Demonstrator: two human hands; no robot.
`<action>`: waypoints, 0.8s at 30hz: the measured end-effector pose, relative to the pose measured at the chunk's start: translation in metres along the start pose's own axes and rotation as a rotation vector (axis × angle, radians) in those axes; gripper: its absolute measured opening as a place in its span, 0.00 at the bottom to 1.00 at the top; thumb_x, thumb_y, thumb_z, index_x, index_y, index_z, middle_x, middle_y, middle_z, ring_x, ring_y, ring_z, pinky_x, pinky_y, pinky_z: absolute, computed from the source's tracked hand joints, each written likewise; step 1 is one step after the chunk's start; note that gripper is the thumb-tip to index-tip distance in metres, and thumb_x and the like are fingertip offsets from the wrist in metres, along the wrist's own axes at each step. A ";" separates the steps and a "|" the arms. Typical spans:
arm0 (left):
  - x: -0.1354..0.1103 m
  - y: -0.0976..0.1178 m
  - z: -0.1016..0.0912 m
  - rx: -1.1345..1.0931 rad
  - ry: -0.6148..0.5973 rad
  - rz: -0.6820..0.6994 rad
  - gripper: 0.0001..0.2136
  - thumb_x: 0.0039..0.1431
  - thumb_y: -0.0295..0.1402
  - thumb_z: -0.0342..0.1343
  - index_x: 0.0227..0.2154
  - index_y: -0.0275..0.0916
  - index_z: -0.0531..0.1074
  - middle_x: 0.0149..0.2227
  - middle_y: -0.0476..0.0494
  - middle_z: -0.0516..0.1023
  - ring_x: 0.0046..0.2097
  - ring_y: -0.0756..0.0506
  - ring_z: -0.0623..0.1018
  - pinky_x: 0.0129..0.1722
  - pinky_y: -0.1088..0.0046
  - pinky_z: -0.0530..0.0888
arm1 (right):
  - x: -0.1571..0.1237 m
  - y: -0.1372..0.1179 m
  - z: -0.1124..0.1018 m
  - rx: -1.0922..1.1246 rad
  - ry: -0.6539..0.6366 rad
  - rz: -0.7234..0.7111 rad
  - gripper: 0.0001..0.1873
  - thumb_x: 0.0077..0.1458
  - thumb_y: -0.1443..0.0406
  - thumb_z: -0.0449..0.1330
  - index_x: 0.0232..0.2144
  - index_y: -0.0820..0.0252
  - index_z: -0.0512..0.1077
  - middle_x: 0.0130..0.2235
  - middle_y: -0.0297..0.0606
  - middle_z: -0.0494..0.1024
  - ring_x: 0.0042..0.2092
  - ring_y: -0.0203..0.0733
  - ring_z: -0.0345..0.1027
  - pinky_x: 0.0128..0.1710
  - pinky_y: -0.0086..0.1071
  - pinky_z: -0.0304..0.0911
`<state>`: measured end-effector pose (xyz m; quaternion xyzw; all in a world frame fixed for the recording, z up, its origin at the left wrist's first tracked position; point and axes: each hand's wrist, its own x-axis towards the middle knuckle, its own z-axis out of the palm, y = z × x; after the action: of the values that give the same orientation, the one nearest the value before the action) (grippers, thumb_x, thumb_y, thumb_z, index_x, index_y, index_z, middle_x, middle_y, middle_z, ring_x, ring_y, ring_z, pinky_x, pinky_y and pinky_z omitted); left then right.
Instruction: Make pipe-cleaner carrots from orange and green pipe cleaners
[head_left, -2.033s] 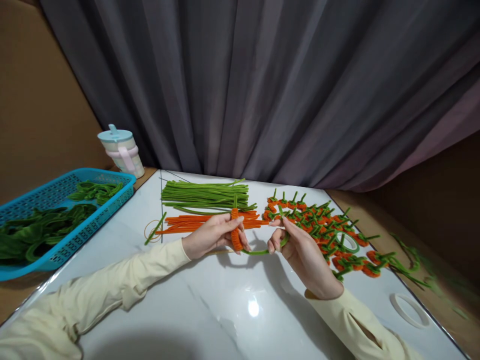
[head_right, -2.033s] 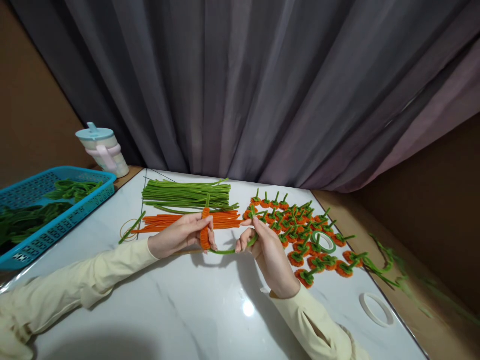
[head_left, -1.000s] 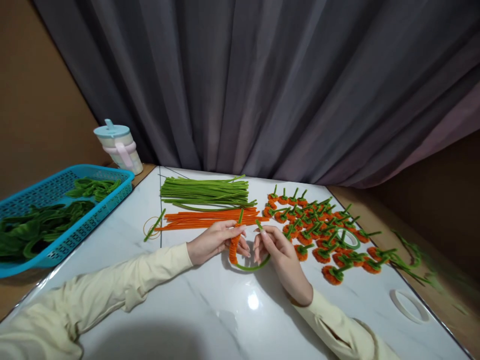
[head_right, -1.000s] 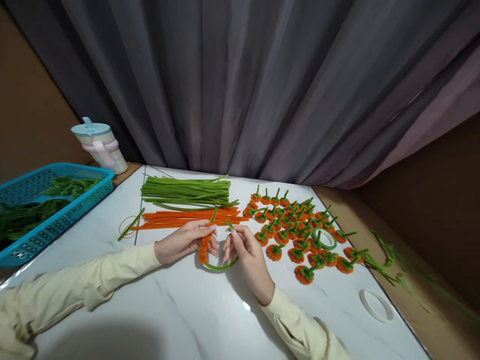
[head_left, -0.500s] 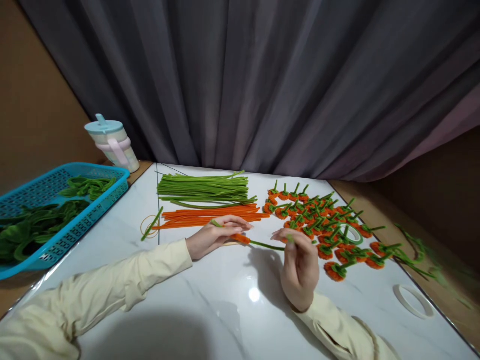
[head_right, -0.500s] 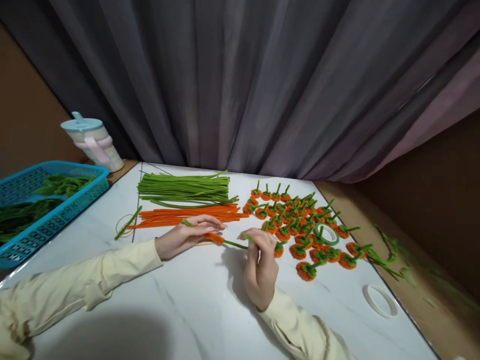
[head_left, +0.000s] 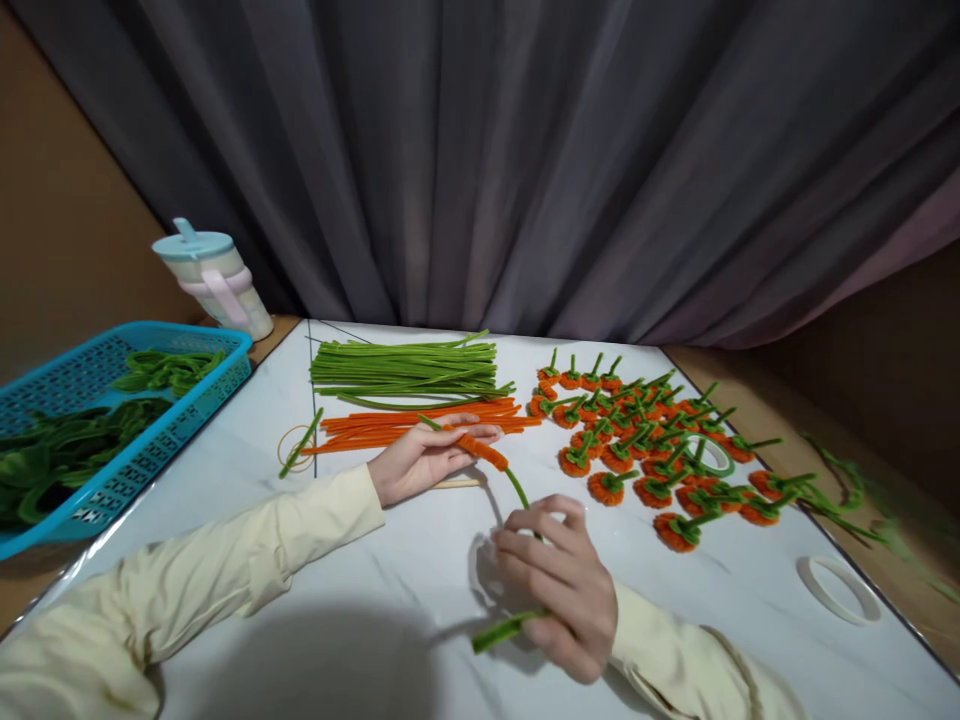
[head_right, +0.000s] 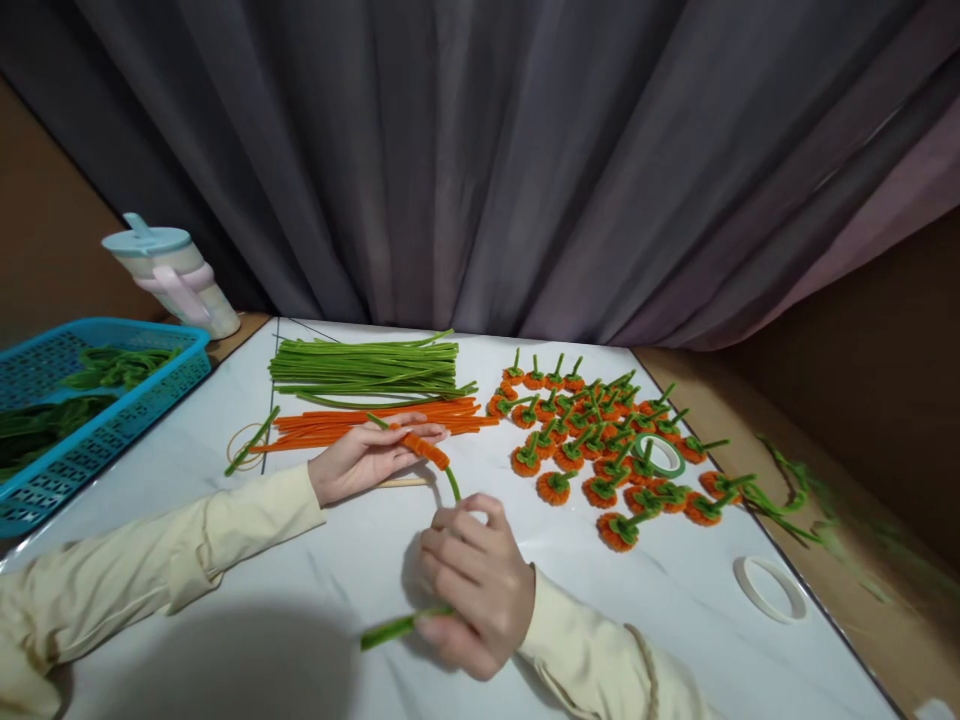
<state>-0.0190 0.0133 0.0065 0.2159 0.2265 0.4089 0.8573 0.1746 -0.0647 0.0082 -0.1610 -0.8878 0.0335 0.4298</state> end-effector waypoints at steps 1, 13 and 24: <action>0.000 0.000 0.001 -0.010 0.017 -0.001 0.08 0.58 0.19 0.45 0.36 0.29 0.69 0.44 0.31 0.74 0.53 0.41 0.71 0.55 0.64 0.65 | 0.000 0.000 -0.002 0.039 0.026 0.088 0.21 0.63 0.62 0.38 0.37 0.64 0.69 0.34 0.44 0.75 0.38 0.49 0.67 0.38 0.46 0.55; -0.005 0.002 0.002 0.288 -0.093 -0.228 0.13 0.61 0.30 0.49 0.47 0.29 0.65 0.25 0.42 0.75 0.15 0.54 0.69 0.13 0.83 0.67 | 0.008 0.010 0.004 -0.065 0.096 0.382 0.23 0.55 0.75 0.47 0.53 0.58 0.59 0.53 0.45 0.65 0.55 0.51 0.56 0.49 0.47 0.52; -0.011 0.005 -0.002 0.295 -0.330 -0.430 0.24 0.62 0.28 0.45 0.59 0.29 0.50 0.20 0.42 0.75 0.13 0.52 0.68 0.10 0.84 0.63 | 0.003 0.017 0.009 -0.172 -0.020 0.278 0.14 0.57 0.78 0.47 0.43 0.64 0.66 0.31 0.40 0.74 0.37 0.42 0.65 0.38 0.38 0.53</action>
<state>-0.0292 0.0077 0.0094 0.3485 0.1816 0.1404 0.9088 0.1697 -0.0468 0.0015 -0.3180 -0.8608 0.0182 0.3970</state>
